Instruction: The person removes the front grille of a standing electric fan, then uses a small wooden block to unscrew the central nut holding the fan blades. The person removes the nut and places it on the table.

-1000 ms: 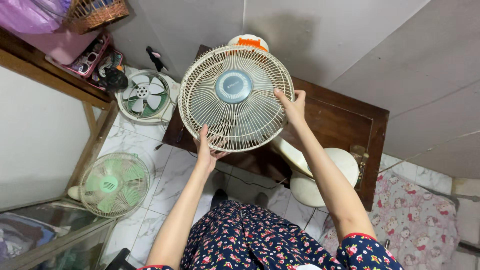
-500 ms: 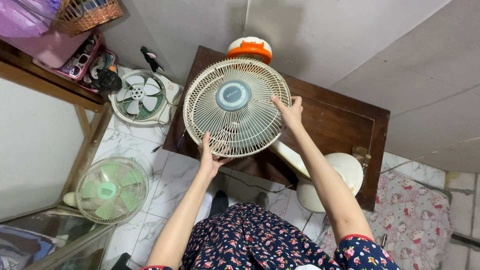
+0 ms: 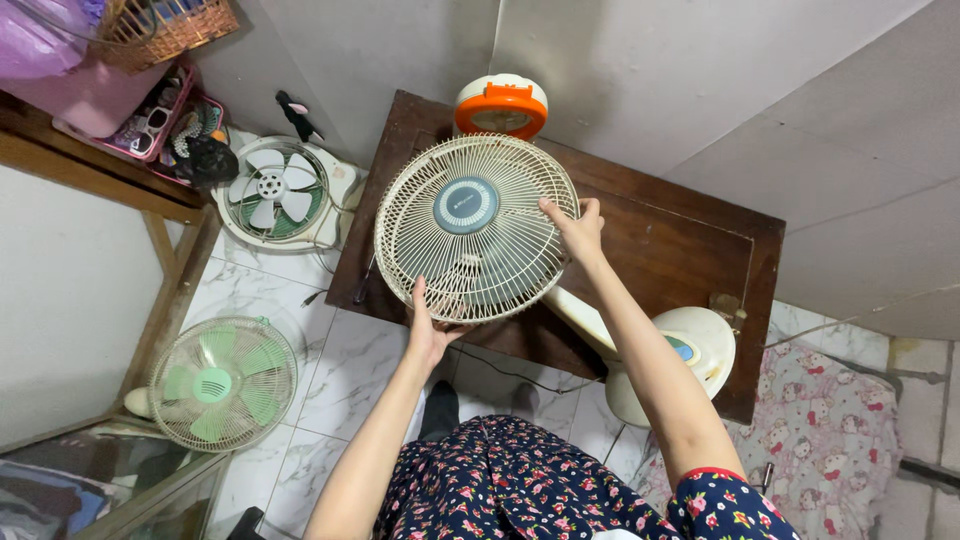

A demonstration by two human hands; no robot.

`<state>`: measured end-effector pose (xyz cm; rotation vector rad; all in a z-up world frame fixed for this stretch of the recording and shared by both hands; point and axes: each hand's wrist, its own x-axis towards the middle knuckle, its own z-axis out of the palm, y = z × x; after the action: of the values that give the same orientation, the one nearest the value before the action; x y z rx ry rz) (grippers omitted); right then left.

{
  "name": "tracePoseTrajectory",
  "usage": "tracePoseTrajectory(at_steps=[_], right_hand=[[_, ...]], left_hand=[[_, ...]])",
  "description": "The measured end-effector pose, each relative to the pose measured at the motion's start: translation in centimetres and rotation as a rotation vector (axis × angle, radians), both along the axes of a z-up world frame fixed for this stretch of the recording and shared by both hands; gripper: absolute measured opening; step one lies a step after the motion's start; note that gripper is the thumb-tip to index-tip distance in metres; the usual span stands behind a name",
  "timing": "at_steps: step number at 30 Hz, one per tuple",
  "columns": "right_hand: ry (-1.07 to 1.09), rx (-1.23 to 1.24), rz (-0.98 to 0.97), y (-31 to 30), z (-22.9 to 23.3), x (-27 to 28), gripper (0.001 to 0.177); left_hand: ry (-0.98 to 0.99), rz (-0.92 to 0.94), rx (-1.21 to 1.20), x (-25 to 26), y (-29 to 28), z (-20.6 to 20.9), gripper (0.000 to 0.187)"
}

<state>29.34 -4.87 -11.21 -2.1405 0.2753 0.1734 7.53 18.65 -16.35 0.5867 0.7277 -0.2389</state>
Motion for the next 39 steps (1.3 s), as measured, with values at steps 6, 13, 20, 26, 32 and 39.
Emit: tracePoseTrajectory(at_steps=[6, 13, 20, 26, 32, 39], right_hand=[[0.074, 0.02, 0.008, -0.2, 0.5, 0.2, 0.096], [0.065, 0.0, 0.001, -0.6, -0.5, 0.6, 0.095], [0.035, 0.03, -0.031, -1.1, -1.0, 0.7, 0.093], [0.066, 0.053, -0.065, -1.3, -0.8, 0.8, 0.091], [0.039, 0.049, -0.029, -0.3, 0.5, 0.2, 0.089], [0.027, 0.167, 0.043, 0.1, 3.1, -1.3, 0.079]], left_hand=[[0.011, -0.013, 0.037, 0.1, -0.5, -1.0, 0.115], [0.006, -0.051, 0.079, 0.1, -0.4, -0.5, 0.116], [0.139, -0.073, 0.249, 1.1, 0.5, 0.6, 0.114], [0.261, 0.06, 0.489, 1.8, 3.0, -1.1, 0.112], [0.064, 0.207, 0.664, 5.1, 7.5, -3.8, 0.101], [0.033, 0.073, 0.78, 9.2, 12.0, -6.0, 0.085]])
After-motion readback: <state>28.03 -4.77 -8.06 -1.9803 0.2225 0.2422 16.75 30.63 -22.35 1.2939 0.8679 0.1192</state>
